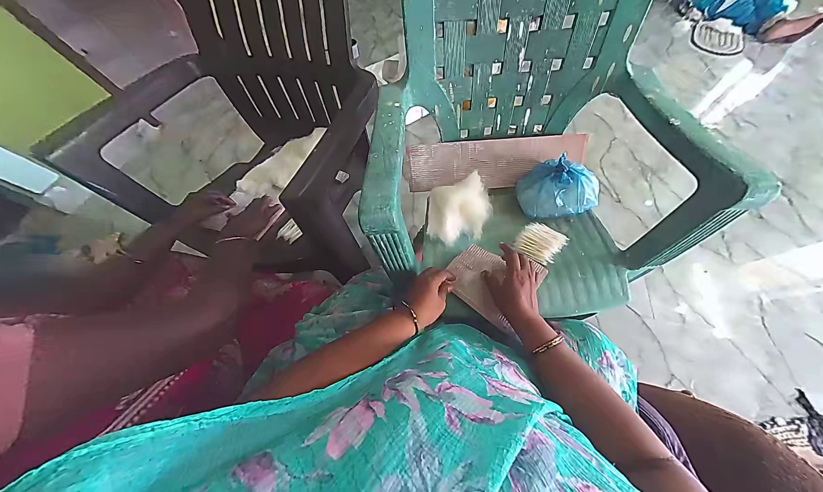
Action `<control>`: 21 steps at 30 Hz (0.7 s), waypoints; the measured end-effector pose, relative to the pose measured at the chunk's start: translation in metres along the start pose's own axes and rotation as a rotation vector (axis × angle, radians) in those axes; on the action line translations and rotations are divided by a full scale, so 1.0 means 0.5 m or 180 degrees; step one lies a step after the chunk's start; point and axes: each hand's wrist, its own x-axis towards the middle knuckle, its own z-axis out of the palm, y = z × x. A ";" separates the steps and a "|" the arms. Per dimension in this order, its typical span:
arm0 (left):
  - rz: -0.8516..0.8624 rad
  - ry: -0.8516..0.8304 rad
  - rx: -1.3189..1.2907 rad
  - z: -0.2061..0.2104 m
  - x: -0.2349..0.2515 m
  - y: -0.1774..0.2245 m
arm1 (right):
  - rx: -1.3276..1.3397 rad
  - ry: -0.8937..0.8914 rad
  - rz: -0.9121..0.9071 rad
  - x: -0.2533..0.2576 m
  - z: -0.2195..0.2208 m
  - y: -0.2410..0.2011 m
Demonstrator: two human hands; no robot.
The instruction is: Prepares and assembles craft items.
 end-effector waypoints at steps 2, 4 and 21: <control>-0.0020 -0.0039 0.0060 -0.001 0.002 0.000 | 0.0073 0.0049 0.0100 0.003 -0.009 0.003; -0.0090 -0.0077 0.0094 -0.002 0.005 -0.005 | 0.0132 0.0127 0.0165 0.005 -0.018 0.011; -0.0147 -0.0773 0.0066 0.005 -0.018 -0.015 | -0.1486 -0.2204 -0.1430 -0.053 -0.078 0.040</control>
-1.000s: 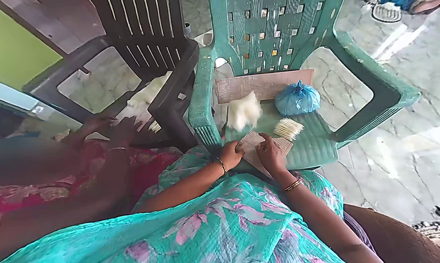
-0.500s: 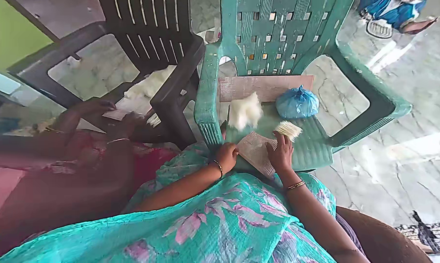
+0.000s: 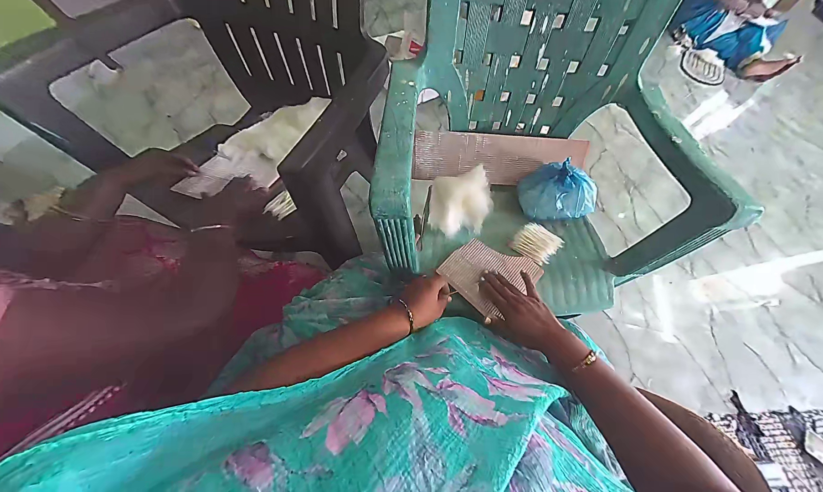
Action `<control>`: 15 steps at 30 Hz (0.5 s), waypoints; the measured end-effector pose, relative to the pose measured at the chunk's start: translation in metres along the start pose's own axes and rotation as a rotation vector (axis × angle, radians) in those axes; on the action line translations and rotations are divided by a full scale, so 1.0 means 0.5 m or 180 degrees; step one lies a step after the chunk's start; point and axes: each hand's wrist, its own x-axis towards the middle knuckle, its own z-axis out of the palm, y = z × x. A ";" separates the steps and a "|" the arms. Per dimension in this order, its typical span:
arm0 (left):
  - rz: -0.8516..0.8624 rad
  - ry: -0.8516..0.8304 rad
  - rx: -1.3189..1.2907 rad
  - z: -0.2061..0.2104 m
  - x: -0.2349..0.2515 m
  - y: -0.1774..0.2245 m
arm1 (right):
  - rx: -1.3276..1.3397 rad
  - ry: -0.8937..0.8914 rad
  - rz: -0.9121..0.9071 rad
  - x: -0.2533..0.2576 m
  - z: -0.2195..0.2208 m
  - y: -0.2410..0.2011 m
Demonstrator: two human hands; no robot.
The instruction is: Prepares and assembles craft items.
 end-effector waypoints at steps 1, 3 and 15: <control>0.0049 -0.0120 -0.0003 0.004 0.000 0.000 | -0.0002 -0.0045 -0.0004 -0.019 0.003 0.000; 0.0115 -0.0303 -0.0011 0.011 -0.002 0.001 | 0.0003 -0.0103 -0.0015 -0.052 0.008 -0.001; -0.0057 0.0587 -0.0202 -0.011 0.010 -0.021 | 0.0166 0.0805 0.0096 0.074 -0.022 0.003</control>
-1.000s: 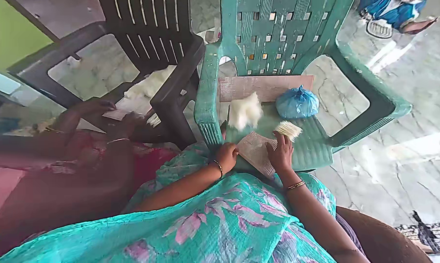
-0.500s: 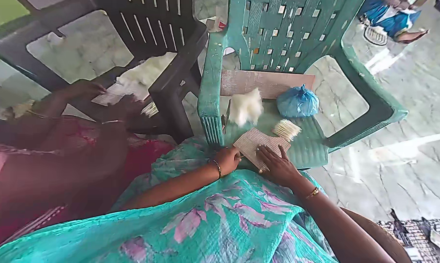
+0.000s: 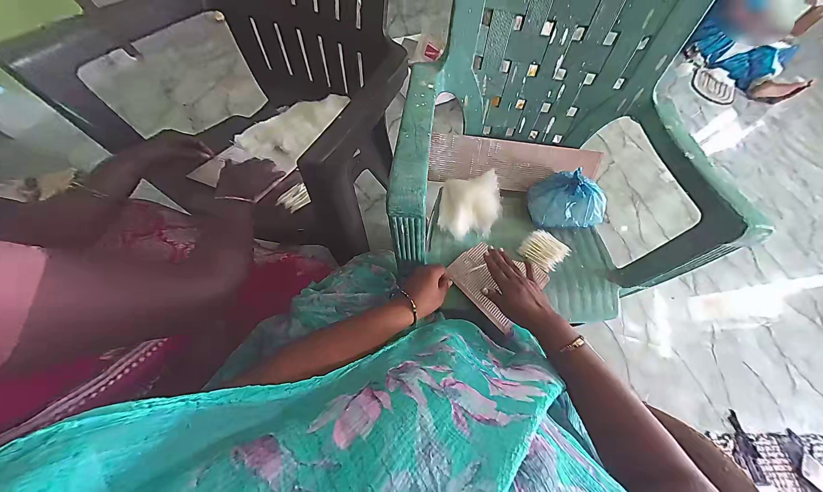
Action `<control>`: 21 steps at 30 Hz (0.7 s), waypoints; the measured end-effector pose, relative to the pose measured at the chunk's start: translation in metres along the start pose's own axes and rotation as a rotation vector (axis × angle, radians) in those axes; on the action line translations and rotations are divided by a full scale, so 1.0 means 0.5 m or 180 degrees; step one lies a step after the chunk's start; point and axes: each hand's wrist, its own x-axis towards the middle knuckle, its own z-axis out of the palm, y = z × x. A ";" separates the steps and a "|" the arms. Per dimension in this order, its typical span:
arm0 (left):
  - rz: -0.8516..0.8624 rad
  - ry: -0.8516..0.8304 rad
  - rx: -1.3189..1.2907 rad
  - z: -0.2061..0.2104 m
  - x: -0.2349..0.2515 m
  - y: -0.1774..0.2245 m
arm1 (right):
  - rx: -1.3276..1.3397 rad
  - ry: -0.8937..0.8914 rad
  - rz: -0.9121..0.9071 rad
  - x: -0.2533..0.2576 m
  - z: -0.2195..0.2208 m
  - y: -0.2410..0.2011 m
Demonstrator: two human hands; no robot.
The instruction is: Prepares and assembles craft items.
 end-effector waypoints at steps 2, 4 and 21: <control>-0.0028 -0.0073 0.0146 -0.002 0.004 -0.002 | -0.0039 -0.0114 -0.0094 0.034 0.007 -0.014; -0.0003 -0.0147 0.0207 0.000 0.004 -0.005 | -0.0090 -0.0244 -0.0158 0.048 0.014 -0.021; 0.0494 -0.0378 -0.0036 0.029 -0.020 -0.008 | 0.0104 0.0957 -0.0592 -0.168 0.050 0.012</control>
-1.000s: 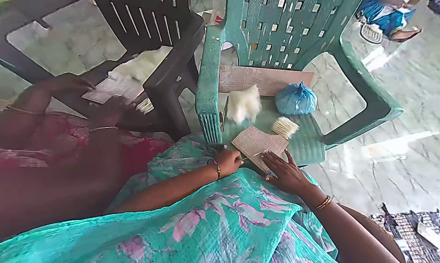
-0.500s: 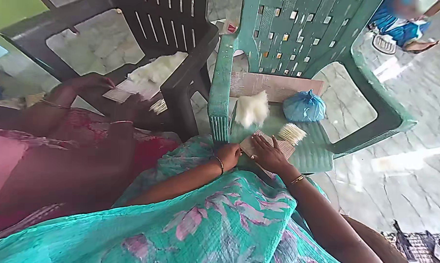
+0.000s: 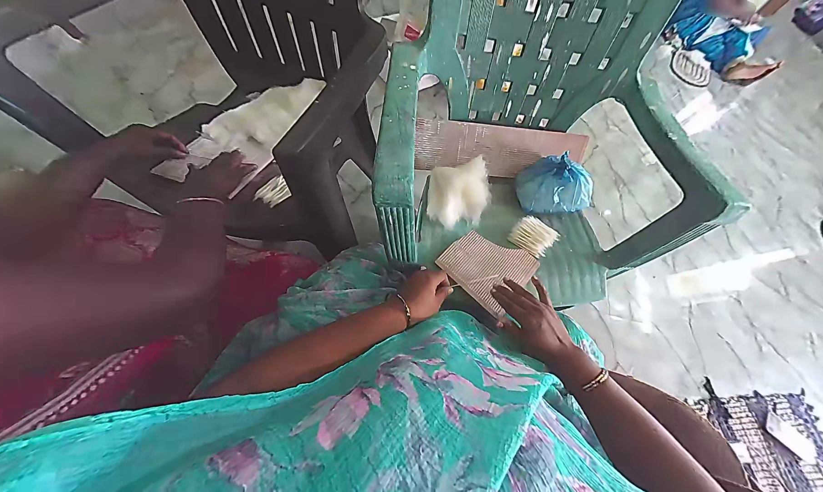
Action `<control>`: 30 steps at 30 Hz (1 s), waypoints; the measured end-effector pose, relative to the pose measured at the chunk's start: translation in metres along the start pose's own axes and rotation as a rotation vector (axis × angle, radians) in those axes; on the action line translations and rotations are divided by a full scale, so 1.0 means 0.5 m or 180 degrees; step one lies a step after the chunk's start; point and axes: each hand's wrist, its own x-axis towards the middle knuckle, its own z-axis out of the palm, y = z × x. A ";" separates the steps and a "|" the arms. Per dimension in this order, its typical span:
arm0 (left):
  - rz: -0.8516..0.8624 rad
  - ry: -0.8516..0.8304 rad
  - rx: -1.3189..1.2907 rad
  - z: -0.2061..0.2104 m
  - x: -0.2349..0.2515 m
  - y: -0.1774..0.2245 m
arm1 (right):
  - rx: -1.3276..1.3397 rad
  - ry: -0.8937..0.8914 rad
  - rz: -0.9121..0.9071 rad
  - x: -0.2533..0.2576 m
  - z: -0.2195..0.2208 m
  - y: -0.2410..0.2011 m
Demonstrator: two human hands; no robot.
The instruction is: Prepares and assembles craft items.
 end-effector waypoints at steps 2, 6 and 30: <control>-0.0055 0.0259 -0.0033 -0.003 0.006 -0.004 | -0.0058 0.0178 0.0225 0.025 0.004 0.002; -0.0208 0.0358 0.0179 -0.016 0.019 -0.008 | -0.0111 -0.0178 0.0585 0.107 0.024 -0.008; 0.0179 -0.0070 0.0503 -0.013 -0.022 0.007 | -0.0179 0.1227 0.0468 0.013 0.043 -0.069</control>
